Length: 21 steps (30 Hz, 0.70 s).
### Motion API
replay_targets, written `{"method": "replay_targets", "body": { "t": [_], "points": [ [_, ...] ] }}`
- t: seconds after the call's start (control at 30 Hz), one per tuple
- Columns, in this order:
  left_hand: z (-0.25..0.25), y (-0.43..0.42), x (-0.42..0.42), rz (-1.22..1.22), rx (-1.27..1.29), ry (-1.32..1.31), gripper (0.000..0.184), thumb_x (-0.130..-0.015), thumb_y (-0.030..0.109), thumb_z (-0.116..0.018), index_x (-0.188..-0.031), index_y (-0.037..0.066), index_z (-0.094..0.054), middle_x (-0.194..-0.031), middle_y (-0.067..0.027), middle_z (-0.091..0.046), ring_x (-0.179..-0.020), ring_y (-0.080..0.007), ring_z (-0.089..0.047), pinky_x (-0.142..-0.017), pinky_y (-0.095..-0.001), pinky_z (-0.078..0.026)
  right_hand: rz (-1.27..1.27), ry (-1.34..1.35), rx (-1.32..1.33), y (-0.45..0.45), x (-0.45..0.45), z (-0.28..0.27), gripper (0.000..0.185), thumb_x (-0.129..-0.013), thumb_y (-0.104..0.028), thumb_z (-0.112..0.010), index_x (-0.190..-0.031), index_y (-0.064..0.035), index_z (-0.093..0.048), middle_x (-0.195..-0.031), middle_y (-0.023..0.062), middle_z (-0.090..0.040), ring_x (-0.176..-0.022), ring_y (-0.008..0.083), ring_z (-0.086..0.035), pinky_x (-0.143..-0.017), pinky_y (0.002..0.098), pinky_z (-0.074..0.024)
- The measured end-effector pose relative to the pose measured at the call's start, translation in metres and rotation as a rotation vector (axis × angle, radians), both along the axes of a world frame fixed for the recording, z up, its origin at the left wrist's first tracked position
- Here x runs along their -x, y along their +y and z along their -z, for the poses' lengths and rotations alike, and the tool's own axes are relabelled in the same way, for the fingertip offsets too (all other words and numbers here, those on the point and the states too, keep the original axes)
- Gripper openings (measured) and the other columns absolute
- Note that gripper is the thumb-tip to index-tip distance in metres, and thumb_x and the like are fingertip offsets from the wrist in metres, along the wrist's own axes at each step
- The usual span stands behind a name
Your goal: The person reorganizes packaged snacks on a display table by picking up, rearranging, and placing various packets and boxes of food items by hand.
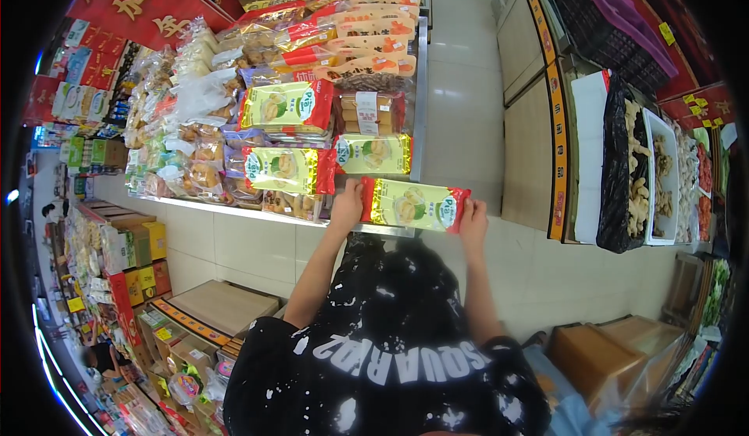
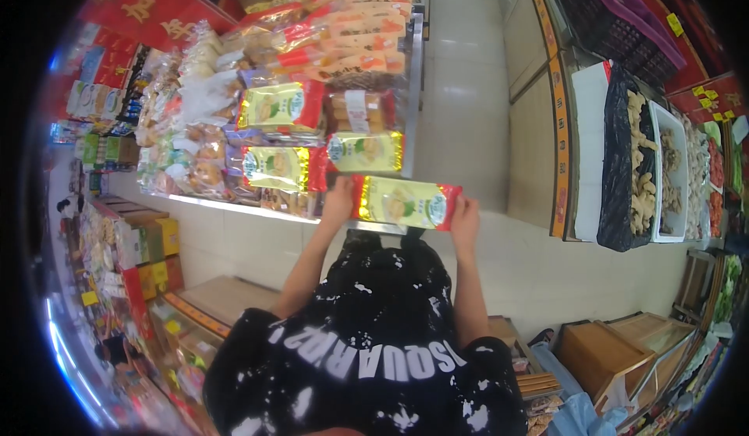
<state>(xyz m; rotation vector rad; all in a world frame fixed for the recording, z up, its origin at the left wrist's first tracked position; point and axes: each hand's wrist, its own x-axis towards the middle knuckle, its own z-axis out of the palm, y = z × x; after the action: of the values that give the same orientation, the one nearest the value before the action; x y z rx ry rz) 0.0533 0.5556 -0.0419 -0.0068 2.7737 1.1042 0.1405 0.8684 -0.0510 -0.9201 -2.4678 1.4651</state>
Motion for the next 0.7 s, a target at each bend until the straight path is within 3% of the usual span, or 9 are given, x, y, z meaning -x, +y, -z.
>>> {"method": "replay_targets", "body": {
  "t": [0.13,0.27,0.37,0.47,0.53,0.7],
  "points": [
    [0.002,0.001,-0.005,-0.041,-0.009,0.113,0.019,-0.099,0.027,-0.05,-0.107,0.01,-0.052,-0.076,-0.0257,-0.064,-0.073,-0.0494,-0.062,-0.061,-0.0571,-0.047,-0.059,-0.022,-0.098,-0.001,0.002,-0.011,0.032,-0.099,-0.033,-0.052,-0.108,-0.0025,-0.057,-0.086,0.026,-0.066,-0.086,0.0451,-0.064,-0.073,0.0485,-0.0495],
    [-0.005,0.002,-0.008,-0.102,0.002,0.059,0.02,-0.098,0.027,-0.051,-0.106,0.009,-0.054,-0.078,-0.0253,-0.065,-0.076,-0.0484,-0.063,-0.064,-0.0567,-0.048,-0.045,-0.084,-0.042,-0.001,0.013,-0.019,0.033,-0.099,-0.034,-0.05,-0.107,-0.0027,-0.058,-0.086,0.0266,-0.066,-0.086,0.0455,-0.064,-0.072,0.0492,-0.0489],
    [-0.011,0.002,-0.005,-0.109,-0.034,0.06,0.028,-0.099,0.032,-0.048,-0.102,0.006,-0.058,-0.082,-0.0259,-0.065,-0.082,-0.0472,-0.063,-0.071,-0.0554,-0.048,-0.057,-0.017,-0.058,-0.004,0.019,-0.019,0.041,-0.1,-0.039,-0.046,-0.105,-0.0008,-0.06,-0.085,0.027,-0.065,-0.085,0.0462,-0.063,-0.073,0.0502,-0.0481],
    [0.006,0.003,0.001,-0.239,-0.229,-0.1,0.041,-0.101,0.038,-0.043,-0.094,0.002,-0.063,-0.087,-0.0273,-0.065,-0.088,-0.0469,-0.062,-0.077,-0.0529,-0.048,-0.043,-0.02,-0.056,-0.008,0.027,-0.014,0.05,-0.099,-0.044,-0.043,-0.096,0.0013,-0.064,-0.084,0.0275,-0.065,-0.084,0.0468,-0.062,-0.074,0.0511,-0.0472],
    [0.041,0.006,0.003,-0.238,0.058,-0.226,0.051,-0.101,0.041,-0.039,-0.087,-0.001,-0.065,-0.089,-0.0288,-0.065,-0.09,-0.0469,-0.061,-0.078,-0.0515,-0.047,-0.03,-0.155,-0.017,-0.01,0.033,-0.014,0.055,-0.099,-0.046,-0.044,-0.086,0.0024,-0.066,-0.083,0.0284,-0.064,-0.084,0.0475,-0.062,-0.075,0.0519,-0.0468],
    [0.017,0.011,-0.006,-0.147,-0.021,-0.045,0.051,-0.102,0.039,-0.039,-0.085,0.0,-0.065,-0.085,-0.029,-0.064,-0.081,-0.0482,-0.061,-0.073,-0.0541,-0.048,-0.062,-0.116,-0.232,-0.002,0.029,-0.004,0.054,-0.098,-0.044,-0.045,-0.077,0.001,-0.067,-0.079,0.0266,-0.064,-0.076,0.045,-0.062,-0.069,0.051,-0.0479]
  ]
}}
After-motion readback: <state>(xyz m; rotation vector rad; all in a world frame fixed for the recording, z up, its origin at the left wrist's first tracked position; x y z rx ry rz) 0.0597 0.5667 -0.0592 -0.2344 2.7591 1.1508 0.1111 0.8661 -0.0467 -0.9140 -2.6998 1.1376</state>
